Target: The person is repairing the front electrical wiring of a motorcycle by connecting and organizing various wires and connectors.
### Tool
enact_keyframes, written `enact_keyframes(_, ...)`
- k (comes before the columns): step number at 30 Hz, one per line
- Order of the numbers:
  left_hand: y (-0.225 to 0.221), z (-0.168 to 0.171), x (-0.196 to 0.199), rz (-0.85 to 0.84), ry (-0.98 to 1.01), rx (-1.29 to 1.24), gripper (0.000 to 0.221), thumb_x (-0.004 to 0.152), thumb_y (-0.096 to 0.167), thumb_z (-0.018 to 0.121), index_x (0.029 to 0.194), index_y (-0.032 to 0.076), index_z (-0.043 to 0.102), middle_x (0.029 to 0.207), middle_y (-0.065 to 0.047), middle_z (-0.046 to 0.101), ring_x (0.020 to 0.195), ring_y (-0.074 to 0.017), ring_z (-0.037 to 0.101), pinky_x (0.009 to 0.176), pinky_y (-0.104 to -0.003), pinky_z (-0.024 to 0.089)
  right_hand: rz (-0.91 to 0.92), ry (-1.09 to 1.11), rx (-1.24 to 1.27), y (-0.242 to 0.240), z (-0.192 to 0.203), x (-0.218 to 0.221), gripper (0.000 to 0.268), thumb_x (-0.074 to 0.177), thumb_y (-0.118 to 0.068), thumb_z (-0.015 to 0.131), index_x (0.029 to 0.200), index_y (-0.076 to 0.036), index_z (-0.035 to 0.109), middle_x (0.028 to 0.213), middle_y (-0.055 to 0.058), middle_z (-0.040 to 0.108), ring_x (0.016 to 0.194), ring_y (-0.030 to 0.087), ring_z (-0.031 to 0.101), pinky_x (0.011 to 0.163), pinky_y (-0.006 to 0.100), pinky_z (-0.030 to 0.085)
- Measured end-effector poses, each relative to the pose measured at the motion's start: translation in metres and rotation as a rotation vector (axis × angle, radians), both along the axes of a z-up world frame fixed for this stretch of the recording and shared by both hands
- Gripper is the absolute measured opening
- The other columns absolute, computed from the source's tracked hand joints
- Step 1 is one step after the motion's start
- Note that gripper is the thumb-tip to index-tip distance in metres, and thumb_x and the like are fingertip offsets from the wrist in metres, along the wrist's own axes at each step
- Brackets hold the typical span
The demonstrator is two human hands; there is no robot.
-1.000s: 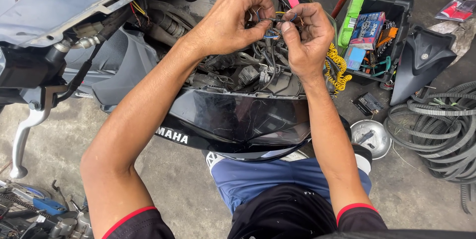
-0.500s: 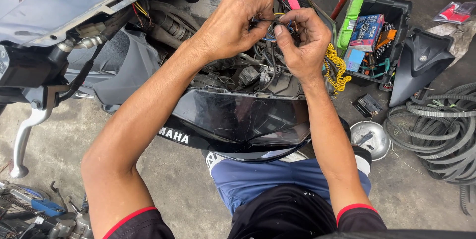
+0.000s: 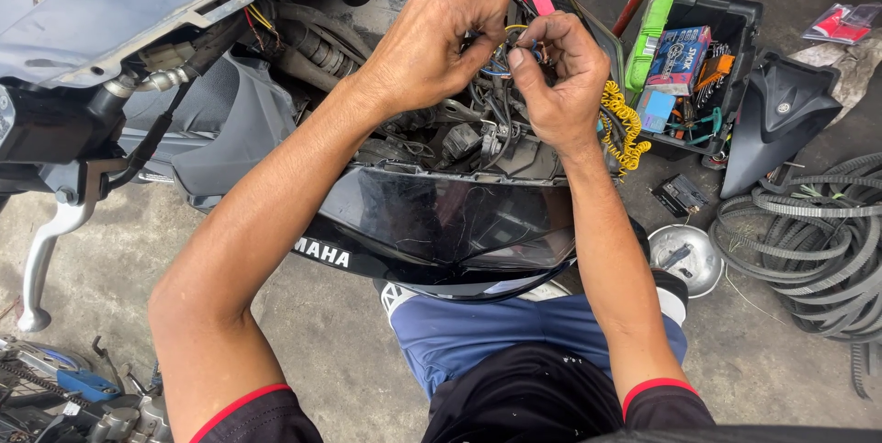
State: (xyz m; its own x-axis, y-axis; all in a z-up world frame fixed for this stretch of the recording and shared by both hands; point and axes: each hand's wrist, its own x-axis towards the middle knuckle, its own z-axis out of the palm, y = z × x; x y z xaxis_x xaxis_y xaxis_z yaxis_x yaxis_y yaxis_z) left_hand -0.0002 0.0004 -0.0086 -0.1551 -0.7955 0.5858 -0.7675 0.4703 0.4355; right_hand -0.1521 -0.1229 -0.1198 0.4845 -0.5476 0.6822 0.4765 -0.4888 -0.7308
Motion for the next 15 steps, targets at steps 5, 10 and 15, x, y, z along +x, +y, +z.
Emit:
enact_keyframes(5,0.0,0.007,0.009,-0.023,0.051,0.071,0.021,0.088,-0.011,0.072,0.099,0.004,0.063,0.097,-0.007,0.059,0.081,-0.0204,0.055,0.072,-0.034,0.048,0.051,-0.044,0.081,-0.001,0.0,-0.001,0.012,0.107,-0.013,0.069,0.111,-0.002,0.065,0.1,0.007,0.063,0.086,0.019,0.065,0.079,0.031,0.055)
enact_keyframes(10,0.002,0.008,0.01,0.026,0.061,0.18,0.025,0.095,-0.001,0.074,0.119,0.005,0.069,0.109,-0.007,0.072,0.087,-0.0163,0.068,0.057,-0.028,0.051,0.056,-0.058,0.112,-0.002,-0.001,0.0,0.014,0.109,-0.015,0.066,0.112,-0.002,0.066,0.101,0.009,0.065,0.09,0.021,0.073,0.075,0.031,0.055)
enact_keyframes(15,0.004,0.008,0.01,-0.026,0.003,0.243,0.046,0.091,-0.008,0.063,0.136,0.003,0.06,0.123,-0.006,0.07,0.087,-0.0195,0.066,0.063,-0.035,0.05,0.064,-0.066,0.118,-0.001,0.0,0.0,0.015,0.111,-0.016,0.066,0.114,-0.002,0.064,0.095,0.013,0.068,0.077,0.016,0.066,0.065,0.027,0.047)
